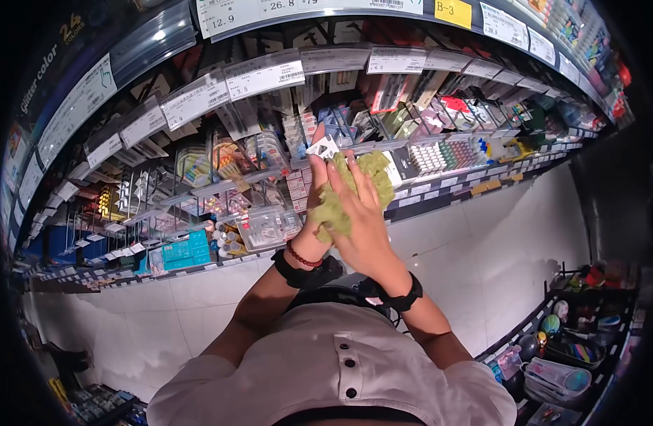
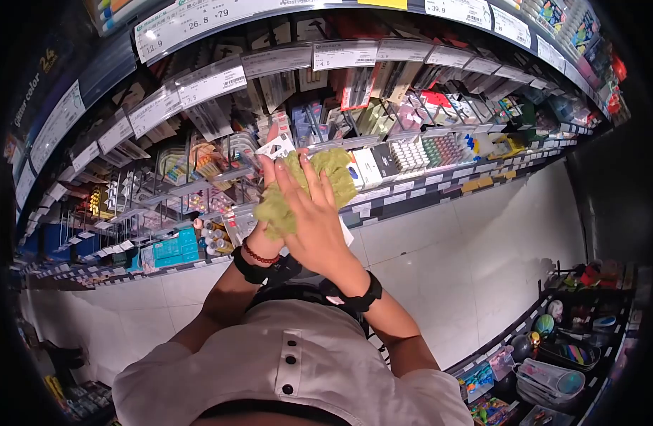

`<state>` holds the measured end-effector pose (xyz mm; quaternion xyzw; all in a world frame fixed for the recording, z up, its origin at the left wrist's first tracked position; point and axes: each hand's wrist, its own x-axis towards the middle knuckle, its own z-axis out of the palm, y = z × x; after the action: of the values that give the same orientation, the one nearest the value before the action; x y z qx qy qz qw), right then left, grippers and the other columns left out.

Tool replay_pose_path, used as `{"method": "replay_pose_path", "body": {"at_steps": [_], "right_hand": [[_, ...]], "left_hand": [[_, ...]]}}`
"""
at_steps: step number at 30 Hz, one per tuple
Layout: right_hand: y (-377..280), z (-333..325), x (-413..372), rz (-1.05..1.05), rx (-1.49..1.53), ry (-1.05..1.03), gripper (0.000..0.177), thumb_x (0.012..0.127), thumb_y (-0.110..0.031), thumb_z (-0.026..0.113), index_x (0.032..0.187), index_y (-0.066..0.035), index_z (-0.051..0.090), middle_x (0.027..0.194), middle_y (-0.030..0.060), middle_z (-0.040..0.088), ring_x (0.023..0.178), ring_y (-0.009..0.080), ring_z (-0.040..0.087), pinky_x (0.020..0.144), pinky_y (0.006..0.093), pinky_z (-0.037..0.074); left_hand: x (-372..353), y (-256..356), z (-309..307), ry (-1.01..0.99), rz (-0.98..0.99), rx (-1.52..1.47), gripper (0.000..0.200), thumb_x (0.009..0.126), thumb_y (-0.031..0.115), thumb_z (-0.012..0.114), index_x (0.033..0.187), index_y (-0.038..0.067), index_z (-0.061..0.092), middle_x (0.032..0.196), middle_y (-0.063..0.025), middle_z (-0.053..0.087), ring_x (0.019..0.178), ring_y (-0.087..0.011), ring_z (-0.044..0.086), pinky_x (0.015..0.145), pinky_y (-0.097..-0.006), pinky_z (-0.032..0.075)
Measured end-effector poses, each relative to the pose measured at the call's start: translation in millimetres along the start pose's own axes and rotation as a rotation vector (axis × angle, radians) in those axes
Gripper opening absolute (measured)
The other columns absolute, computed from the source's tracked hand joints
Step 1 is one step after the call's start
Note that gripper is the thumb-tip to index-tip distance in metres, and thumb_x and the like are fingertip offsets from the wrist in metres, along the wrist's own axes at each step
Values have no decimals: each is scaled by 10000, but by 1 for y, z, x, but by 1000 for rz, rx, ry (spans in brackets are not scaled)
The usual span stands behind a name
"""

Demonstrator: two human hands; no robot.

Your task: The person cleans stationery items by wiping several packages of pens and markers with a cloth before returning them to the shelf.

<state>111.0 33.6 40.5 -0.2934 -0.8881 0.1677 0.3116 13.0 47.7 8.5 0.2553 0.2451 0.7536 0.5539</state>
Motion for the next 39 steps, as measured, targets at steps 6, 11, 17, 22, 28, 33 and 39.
{"method": "replay_pose_path", "body": {"at_steps": [6, 11, 17, 22, 28, 33, 39], "right_hand": [[7, 14, -35, -220, -33, -151, 700, 546, -36, 540, 1233, -18, 408, 1242, 105, 450, 1228, 276, 327, 982, 438, 294], [86, 50, -79, 466, 305, -281, 309, 708, -51, 494, 1005, 34, 511, 732, 229, 591, 693, 391, 569, 658, 420, 458], [178, 99, -104, 798, 349, -256, 270, 778, -183, 492, 893, 50, 567, 745, 236, 595, 733, 356, 595, 647, 391, 447], [254, 186, -99, 928, 502, -71, 224, 778, -171, 545, 861, 33, 590, 714, 87, 605, 643, 176, 558, 608, 320, 434], [280, 262, -40, 1034, 386, -54, 294, 694, -232, 598, 826, 30, 618, 760, 140, 625, 662, 235, 590, 617, 333, 446], [278, 272, -5, 1073, 561, -223, 635, 643, -498, 636, 976, 38, 564, 985, 252, 572, 989, 357, 527, 842, 383, 396], [279, 308, 6, 995, 228, -330, 510, 689, -405, 560, 914, 51, 601, 983, 261, 573, 946, 358, 544, 835, 375, 399]], "left_hand": [[-1, 61, -10, 112, 112, -133, 563, 863, 517, 327, 1317, 199, 229, 1132, -118, 431, 1116, -273, 430, 874, -438, 431], [15, 114, -34, 244, 372, 285, 405, 894, 271, 457, 1142, -45, 408, 1004, -155, 569, 905, -227, 574, 823, -325, 455], [56, 158, -110, 315, 719, 685, 262, 845, 140, 533, 1049, -21, 495, 983, -98, 570, 845, -156, 560, 717, -279, 456], [81, 167, -167, 443, 642, 767, 284, 855, 105, 515, 1109, -2, 447, 1088, -69, 509, 949, -148, 510, 801, -261, 417], [65, 177, -164, 373, 653, 1765, 257, 844, 88, 494, 1074, -24, 477, 1017, -98, 535, 912, -181, 513, 757, -282, 429], [76, 172, -178, 474, 607, 1096, 270, 847, 83, 481, 1096, -21, 468, 1047, -108, 523, 931, -188, 503, 790, -287, 424], [72, 170, -144, 336, 503, 831, 286, 873, 95, 463, 1146, 13, 435, 1111, -94, 498, 984, -149, 494, 819, -277, 433]]}}
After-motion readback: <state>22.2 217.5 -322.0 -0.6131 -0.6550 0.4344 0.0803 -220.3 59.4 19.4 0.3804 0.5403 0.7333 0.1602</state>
